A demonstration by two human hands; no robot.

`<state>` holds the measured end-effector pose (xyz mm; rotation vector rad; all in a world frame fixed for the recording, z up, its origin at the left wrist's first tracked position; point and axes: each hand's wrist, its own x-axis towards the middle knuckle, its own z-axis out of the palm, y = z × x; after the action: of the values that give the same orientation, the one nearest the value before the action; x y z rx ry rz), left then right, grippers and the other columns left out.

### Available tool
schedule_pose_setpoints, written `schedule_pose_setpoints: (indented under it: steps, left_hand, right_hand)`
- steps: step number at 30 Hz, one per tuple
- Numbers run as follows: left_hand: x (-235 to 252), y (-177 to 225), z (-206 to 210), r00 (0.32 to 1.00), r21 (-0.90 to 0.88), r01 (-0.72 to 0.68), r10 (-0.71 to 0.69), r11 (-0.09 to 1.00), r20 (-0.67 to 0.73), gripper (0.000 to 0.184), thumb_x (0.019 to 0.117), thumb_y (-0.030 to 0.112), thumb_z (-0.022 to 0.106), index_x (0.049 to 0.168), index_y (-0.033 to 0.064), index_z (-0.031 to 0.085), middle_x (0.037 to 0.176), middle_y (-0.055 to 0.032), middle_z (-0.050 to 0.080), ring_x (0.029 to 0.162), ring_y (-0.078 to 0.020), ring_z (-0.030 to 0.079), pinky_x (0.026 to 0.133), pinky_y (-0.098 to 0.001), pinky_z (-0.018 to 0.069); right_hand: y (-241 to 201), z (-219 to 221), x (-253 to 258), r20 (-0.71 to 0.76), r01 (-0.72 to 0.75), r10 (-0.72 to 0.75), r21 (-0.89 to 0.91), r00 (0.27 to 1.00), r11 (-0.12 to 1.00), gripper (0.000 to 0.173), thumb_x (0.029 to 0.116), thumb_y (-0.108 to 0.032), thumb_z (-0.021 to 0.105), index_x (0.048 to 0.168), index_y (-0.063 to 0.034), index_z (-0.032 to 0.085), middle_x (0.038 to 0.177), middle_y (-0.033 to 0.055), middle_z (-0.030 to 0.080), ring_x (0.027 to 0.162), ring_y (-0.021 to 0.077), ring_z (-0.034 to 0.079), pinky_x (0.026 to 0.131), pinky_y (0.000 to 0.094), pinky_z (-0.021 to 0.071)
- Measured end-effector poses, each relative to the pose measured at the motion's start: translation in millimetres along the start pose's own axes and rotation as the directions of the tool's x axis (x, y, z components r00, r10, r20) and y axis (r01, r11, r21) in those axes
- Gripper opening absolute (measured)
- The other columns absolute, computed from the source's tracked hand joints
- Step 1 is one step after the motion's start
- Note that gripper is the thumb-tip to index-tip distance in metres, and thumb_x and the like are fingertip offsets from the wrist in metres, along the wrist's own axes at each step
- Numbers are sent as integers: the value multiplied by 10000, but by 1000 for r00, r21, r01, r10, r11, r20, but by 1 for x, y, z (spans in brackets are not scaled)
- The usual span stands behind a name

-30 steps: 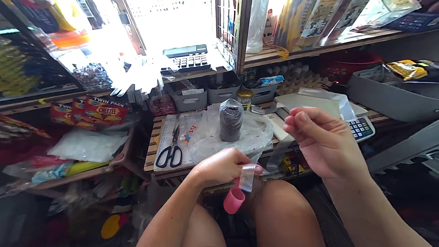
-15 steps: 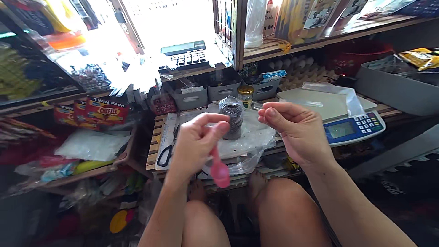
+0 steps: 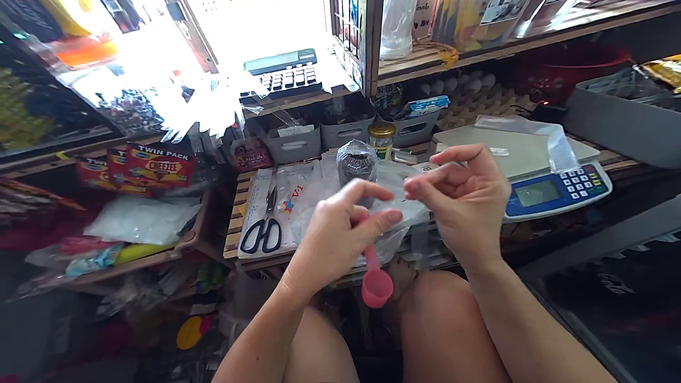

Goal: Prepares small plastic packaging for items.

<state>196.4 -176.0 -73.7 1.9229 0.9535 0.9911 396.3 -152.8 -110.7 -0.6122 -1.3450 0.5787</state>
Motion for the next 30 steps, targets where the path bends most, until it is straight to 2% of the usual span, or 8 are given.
schedule_pose_setpoints:
  steps: [2,5,7,11,14,19,23,30]
  left_hand:
    - [1,2,0,995,-35,-21,18,999,-98,298,980,170,706,1271,126,664,582,24,560,440,-36,494,418,-171,439]
    - [1,1,7,984,-5,-89,87,996,-154,85,978,96,691,1048,68,729,618,6,605,456,-40,510,421,-173,440]
    - [2,0,7,975,58,-118,127,991,-185,56,987,97,678,978,53,713,631,5,619,476,-40,538,438,-174,461]
    - [3,-3,0,953,128,-134,163,983,-255,92,1002,147,672,967,64,692,614,13,585,457,-45,520,413,-179,450]
    - [4,-7,-3,953,138,-144,175,980,-248,87,994,142,681,958,64,696,619,12,588,461,-49,520,414,-182,447]
    - [4,-8,-1,954,130,-179,205,975,-220,74,976,126,703,950,56,707,643,12,606,484,-44,536,429,-177,458]
    - [5,-7,0,950,146,-199,227,969,-214,57,970,104,704,952,50,705,649,11,610,495,-37,542,435,-170,463]
    - [3,-6,-2,942,239,-167,227,957,-249,86,999,130,675,989,56,718,663,19,623,492,-33,545,430,-172,466]
  right_hand:
    - [4,4,-9,44,73,-71,-48,997,996,470,803,-42,843,1143,-204,563,868,-72,752,757,69,736,708,227,636]
    - [8,9,-17,78,160,-151,-112,985,981,498,769,-40,858,1140,-192,564,869,-74,752,782,70,736,742,232,637]
    - [7,10,-20,132,151,-136,-113,982,982,514,775,-69,871,1173,-178,565,900,-62,750,815,84,741,778,253,643]
    - [4,9,-23,244,-59,68,-42,967,997,239,904,-78,764,1137,-84,713,942,-6,762,822,100,739,769,247,639]
    - [3,8,-23,314,-178,181,-38,932,983,142,948,-100,712,1081,-78,756,936,-1,745,808,100,725,760,243,635]
    - [0,10,-23,266,-271,253,34,930,962,89,845,-72,803,913,-93,751,783,-9,738,663,61,682,639,197,591]
    - [2,8,-23,311,-216,207,-6,928,976,114,940,-122,714,1052,-103,728,919,-25,737,834,77,713,781,225,616]
    - [1,9,-25,351,-273,258,-8,900,962,170,977,-50,654,1125,-53,738,951,32,773,858,124,753,810,258,638]
